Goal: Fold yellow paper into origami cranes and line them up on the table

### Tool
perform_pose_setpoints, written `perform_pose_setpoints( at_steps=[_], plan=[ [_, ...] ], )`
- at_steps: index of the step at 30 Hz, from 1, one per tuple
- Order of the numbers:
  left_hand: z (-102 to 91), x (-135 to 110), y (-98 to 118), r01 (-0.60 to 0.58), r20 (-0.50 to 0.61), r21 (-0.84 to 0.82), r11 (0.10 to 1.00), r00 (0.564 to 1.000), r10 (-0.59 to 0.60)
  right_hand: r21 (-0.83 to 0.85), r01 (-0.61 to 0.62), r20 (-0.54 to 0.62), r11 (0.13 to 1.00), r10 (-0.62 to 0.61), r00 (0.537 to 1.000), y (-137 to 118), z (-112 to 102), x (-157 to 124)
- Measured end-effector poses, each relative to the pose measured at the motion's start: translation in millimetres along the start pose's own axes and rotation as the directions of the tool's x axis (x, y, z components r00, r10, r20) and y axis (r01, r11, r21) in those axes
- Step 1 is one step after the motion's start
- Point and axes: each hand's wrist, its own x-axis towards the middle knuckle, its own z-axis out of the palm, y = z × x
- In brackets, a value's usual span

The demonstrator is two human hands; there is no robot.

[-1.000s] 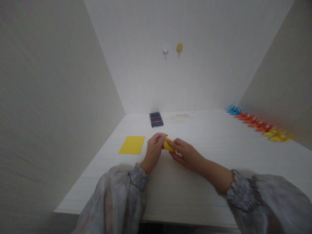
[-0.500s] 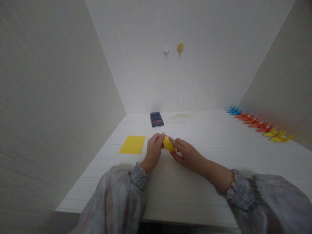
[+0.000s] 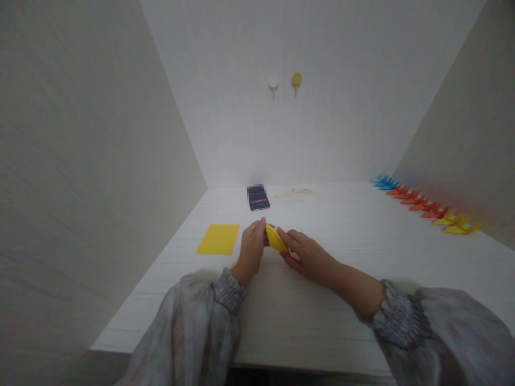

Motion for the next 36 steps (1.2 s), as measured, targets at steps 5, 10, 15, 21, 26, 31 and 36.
perform_pose_setpoints(
  at_steps=[5, 10, 15, 21, 26, 31, 36],
  plan=[
    [0.0, 0.8, -2.1, -0.013, 0.067, 0.008, 1.000, 0.998, 0.012, -0.025, -0.011, 0.002, 1.000, 0.011, 1.000, 1.9, -0.4, -0.4],
    [0.9, 1.3, -3.7, 0.034, 0.093, -0.034, 0.999, 0.995, -0.030, 0.006, -0.023, -0.009, 1.000, 0.023, 1.000, 2.4, -2.0, -0.5],
    [0.2, 2.7, -5.2, 0.031, 0.093, -0.064, 0.998, 0.995, -0.025, 0.069, -0.036, -0.026, 0.997, 0.038, 0.999, 2.2, -2.1, -0.4],
    [-0.4, 4.3, -6.5, -0.028, 0.048, -0.013, 1.000, 0.998, 0.029, 0.305, -0.070, -0.129, 0.950, 0.114, 0.985, 2.3, -2.4, -1.3],
    [0.3, -1.3, -6.2, -0.141, 0.107, 0.089, 0.986, 0.986, 0.131, 0.541, -0.281, -0.111, 0.793, 0.398, 0.911, 1.5, -4.2, 1.1],
    [-2.0, -3.7, -7.8, -0.191, 0.164, 0.109, 0.976, 0.971, 0.172, 0.688, -0.372, -0.009, 0.623, 0.520, 0.854, 2.9, -1.9, 2.5],
    [-3.9, -3.8, -8.8, -0.185, 0.162, 0.125, 0.975, 0.973, 0.164, 0.711, -0.430, 0.105, 0.557, 0.521, 0.847, -1.1, -6.1, 4.6]
  ],
)
